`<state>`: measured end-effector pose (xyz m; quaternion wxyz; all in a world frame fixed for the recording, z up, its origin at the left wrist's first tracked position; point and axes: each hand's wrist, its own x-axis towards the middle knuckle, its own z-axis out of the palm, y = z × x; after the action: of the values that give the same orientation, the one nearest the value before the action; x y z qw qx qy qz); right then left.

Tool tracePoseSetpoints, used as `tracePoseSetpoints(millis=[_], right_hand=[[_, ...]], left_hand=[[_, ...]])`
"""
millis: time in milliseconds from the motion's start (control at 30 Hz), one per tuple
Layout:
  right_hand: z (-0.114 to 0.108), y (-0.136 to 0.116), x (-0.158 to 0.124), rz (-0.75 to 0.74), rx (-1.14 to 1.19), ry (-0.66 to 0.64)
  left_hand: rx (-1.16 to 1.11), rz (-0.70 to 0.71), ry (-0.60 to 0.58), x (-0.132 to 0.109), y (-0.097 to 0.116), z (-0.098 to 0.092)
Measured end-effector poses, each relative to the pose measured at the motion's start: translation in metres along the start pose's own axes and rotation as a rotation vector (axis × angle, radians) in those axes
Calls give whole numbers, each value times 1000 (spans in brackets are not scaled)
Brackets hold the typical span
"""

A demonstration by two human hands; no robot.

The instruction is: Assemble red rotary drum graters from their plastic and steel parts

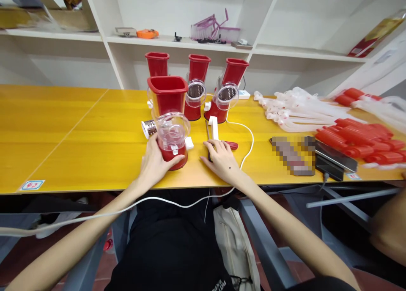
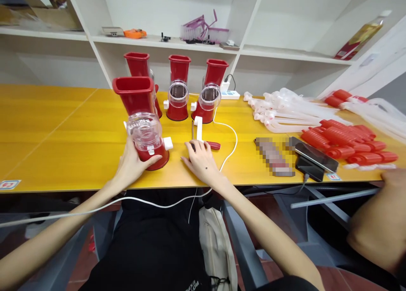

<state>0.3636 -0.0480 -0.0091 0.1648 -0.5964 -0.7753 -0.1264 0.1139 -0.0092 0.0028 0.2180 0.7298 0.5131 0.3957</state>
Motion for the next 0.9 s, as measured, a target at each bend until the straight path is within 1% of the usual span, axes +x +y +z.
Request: tracePoseSetpoints(millis=[67, 167, 233, 267, 333, 400, 467, 500, 567, 633, 700, 733, 800, 867, 900], right_hand=[[1, 8, -4, -12, -35, -26], [2, 16, -8, -32, -55, -48], [1, 16, -11, -32, -53, -26], [-1, 13, -11, -26, -33, 12], [-4, 0, -10, -14, 85, 128], [-7, -22, -5, -12, 299, 246], [-10, -47, 5, -11, 518, 312], [-11, -58, 12, 13, 601, 343], [-12, -76, 25, 104, 738, 405], [-13, -83, 36, 201, 853, 441], [-13, -81, 42, 243, 942, 433], [-13, -77, 44, 240, 980, 411], [-13, -67, 45, 194, 1062, 342], [-15, -56, 47, 134, 1147, 275], [-16, -52, 48, 106, 1184, 253]], left_hand=[[5, 12, 20, -5, 5, 5], [-20, 45, -12, -9, 2, 5], [-24, 41, -20, -11, -1, 3], [-13, 34, -4, -12, -1, 2], [47, 14, 57, -15, 2, 5], [131, 5, 106, -20, 9, 10], [187, 13, 109, -27, 17, 16], [194, 24, 100, -30, 19, 18], [163, 65, 58, -38, 20, 17], [97, 134, -6, -42, 13, 8], [39, 198, -41, -39, 1, -7], [27, 210, -24, -35, -7, -15], [25, 197, 50, -18, -23, -32], [28, 167, 113, 5, -37, -44], [29, 152, 122, 19, -43, -47]])
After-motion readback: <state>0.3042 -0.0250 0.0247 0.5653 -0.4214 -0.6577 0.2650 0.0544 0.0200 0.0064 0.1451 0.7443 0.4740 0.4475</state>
